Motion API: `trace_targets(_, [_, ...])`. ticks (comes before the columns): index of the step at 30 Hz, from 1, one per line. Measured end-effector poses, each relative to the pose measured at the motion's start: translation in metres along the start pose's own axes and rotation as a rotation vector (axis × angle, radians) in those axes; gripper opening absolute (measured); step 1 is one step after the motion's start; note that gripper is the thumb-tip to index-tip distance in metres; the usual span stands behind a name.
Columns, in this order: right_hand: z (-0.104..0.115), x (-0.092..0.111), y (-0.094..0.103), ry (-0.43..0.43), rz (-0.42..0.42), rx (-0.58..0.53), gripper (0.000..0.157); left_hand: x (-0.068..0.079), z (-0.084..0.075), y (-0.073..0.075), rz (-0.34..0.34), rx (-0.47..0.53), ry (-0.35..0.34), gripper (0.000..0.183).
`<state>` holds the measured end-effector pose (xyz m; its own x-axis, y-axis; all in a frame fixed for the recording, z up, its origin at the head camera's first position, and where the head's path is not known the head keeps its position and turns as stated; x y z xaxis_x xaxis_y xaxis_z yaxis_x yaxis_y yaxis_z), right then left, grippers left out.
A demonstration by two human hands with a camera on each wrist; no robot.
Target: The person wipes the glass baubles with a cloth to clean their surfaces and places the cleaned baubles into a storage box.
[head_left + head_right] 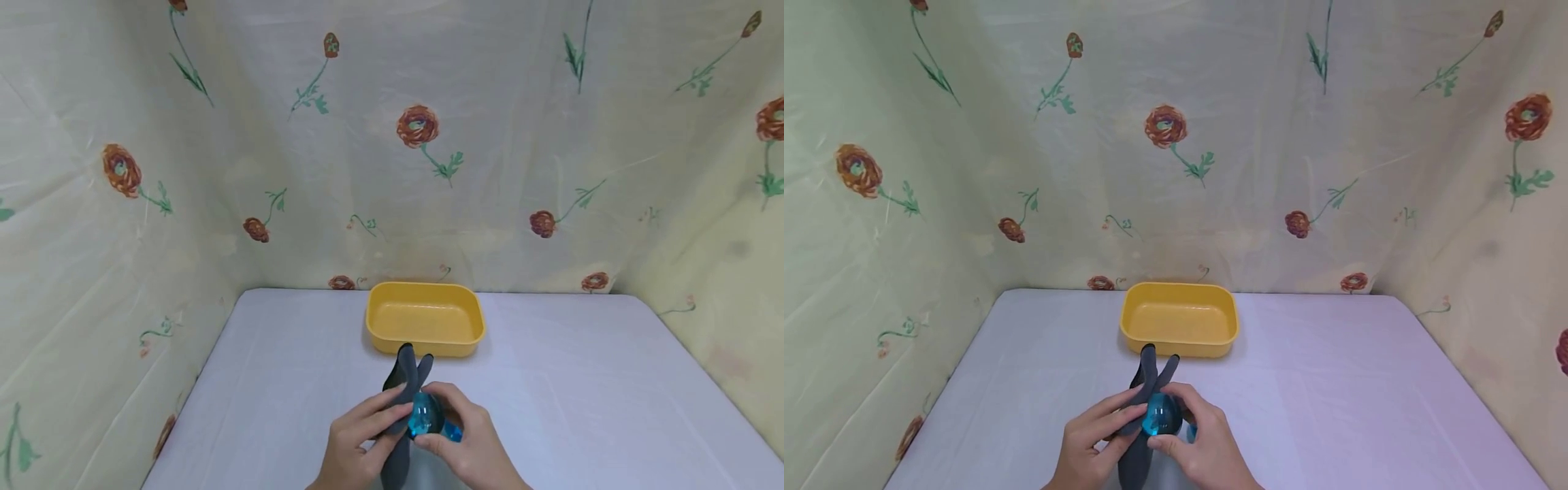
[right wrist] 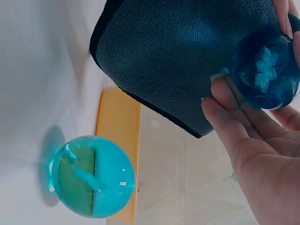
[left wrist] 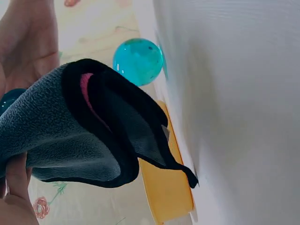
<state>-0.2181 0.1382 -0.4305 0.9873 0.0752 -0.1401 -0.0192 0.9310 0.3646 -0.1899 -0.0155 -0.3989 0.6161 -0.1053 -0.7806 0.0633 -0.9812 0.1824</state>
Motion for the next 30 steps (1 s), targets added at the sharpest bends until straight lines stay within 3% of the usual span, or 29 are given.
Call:
trace_targets(15, [-0.003, 0.001, -0.003, 0.006, 0.075, -0.046, 0.043, 0.003, -0.019, -0.003, -0.006, -0.117, -0.261, 0.036])
trace_targets(23, [-0.003, -0.001, -0.002, 0.034, 0.091, -0.049, 0.037, 0.003, -0.022, -0.005, 0.038, -0.148, -0.238, 0.046])
trace_targets(30, [-0.003, -0.001, -0.001, 0.009, 0.072, -0.059, 0.039, 0.002, -0.017, -0.003, -0.016, -0.104, -0.213, 0.042])
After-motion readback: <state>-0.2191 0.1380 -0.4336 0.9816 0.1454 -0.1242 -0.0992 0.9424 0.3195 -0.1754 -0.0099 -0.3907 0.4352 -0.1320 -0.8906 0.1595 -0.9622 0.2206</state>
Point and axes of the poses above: each hand's wrist, its own x-axis away from the middle knuckle, its own y-axis out of the back of the hand, z = x × y, the point moved 10 cm from there along -x, towards the middle knuckle, and after that the axes turned 9 degrees about -z, right-handed, at the moved point
